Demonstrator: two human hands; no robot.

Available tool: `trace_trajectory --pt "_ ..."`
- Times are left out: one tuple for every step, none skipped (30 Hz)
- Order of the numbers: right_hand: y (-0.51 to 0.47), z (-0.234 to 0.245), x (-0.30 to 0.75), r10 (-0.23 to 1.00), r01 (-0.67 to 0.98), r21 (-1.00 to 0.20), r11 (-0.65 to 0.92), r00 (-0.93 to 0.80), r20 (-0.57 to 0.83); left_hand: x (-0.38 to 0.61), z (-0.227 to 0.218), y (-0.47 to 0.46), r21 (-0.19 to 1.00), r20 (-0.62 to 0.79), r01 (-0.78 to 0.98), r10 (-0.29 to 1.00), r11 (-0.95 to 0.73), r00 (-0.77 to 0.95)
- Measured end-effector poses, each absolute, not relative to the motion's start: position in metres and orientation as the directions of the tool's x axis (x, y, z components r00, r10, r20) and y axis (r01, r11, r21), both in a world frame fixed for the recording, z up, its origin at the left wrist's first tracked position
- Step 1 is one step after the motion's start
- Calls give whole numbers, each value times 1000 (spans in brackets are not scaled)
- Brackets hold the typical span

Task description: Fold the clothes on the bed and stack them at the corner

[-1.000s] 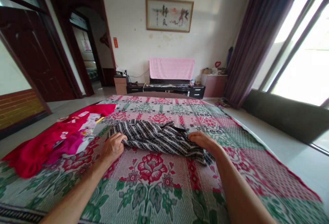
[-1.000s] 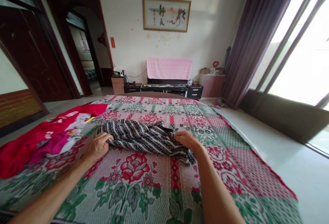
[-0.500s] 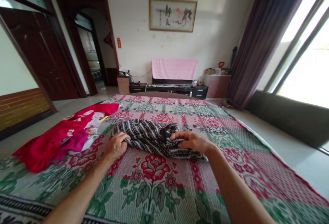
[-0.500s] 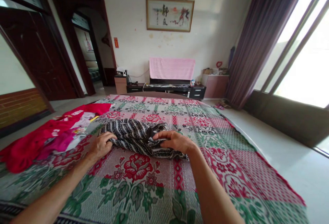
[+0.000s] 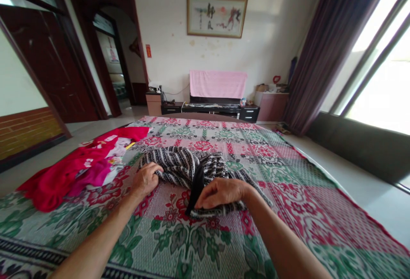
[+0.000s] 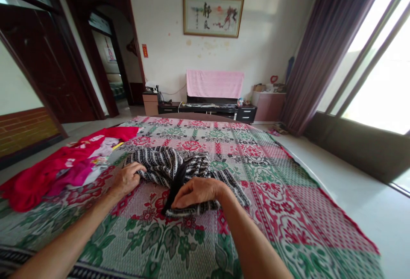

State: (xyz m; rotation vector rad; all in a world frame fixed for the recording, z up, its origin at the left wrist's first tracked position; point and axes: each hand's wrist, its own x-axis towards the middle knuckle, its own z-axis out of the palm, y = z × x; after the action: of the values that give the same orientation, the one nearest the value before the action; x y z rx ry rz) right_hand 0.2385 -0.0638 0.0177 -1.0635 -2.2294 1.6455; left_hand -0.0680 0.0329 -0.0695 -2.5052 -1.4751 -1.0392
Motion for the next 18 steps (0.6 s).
trace_trajectory --pt "-62 17 239 660 432 -896 104 -704 -263 -68 -69 33 278 570 793 758 -542 319" --pt "-60 15 240 711 429 -900 82 -658 -249 -68 -69 33 279 568 794 759 -541 318" --pt "-57 13 242 779 434 -898 70 -586 -222 -68 -69 33 279 567 796 761 -537 315" --pt "-52 10 245 856 450 -891 68 -485 -180 -67 -69 33 280 567 799 763 -533 310" --pt "-47 8 249 923 479 -875 76 -366 -120 -67 -70 33 280 570 801 763 -528 303" --pt "-40 6 252 971 518 -851 89 -235 -41 -67 -70 33 282 576 803 762 -525 296" --pt "-34 4 256 993 560 -822 102 -113 46 -67 -70 34 283 583 803 759 -524 289" --pt "-27 3 260 992 602 -791 111 -17 126 -67 -71 34 286 590 801 755 -526 285" --pt "-20 3 262 981 640 -759 117 44 188 -67 -71 35 289 596 796 751 -531 284" --pt "-13 3 262 972 674 -729 121 69 225 -67 -71 35 295 601 789 747 -539 286" --pt "-6 5 261 969 705 -698 123 65 237 -66 -70 35 302 604 779 743 -549 290" --pt "0 6 257 972 733 -669 125 46 232 -66 -69 34 312 604 767 740 -561 296" --pt "7 8 251 975 758 -638 131 17 221 -66 -68 34 326 604 751 738 -574 301" --pt "13 10 243 978 784 -605 139 -12 209 -65 -67 32 350 605 734 739 -583 298" --pt "20 11 234 979 809 -569 149 -40 201 -64 -65 31 385 607 713 743 -586 283" --pt "26 12 224 980 832 -532 155 -61 191 -64 -63 29 429 612 692 750 -581 250" --pt "32 13 213 982 854 -496 156 -82 168 -63 -61 28 475 622 675 758 -565 196" --pt "36 13 203 985 868 -473 153 -95 144 -62 -59 26 517 636 663 761 -542 127"
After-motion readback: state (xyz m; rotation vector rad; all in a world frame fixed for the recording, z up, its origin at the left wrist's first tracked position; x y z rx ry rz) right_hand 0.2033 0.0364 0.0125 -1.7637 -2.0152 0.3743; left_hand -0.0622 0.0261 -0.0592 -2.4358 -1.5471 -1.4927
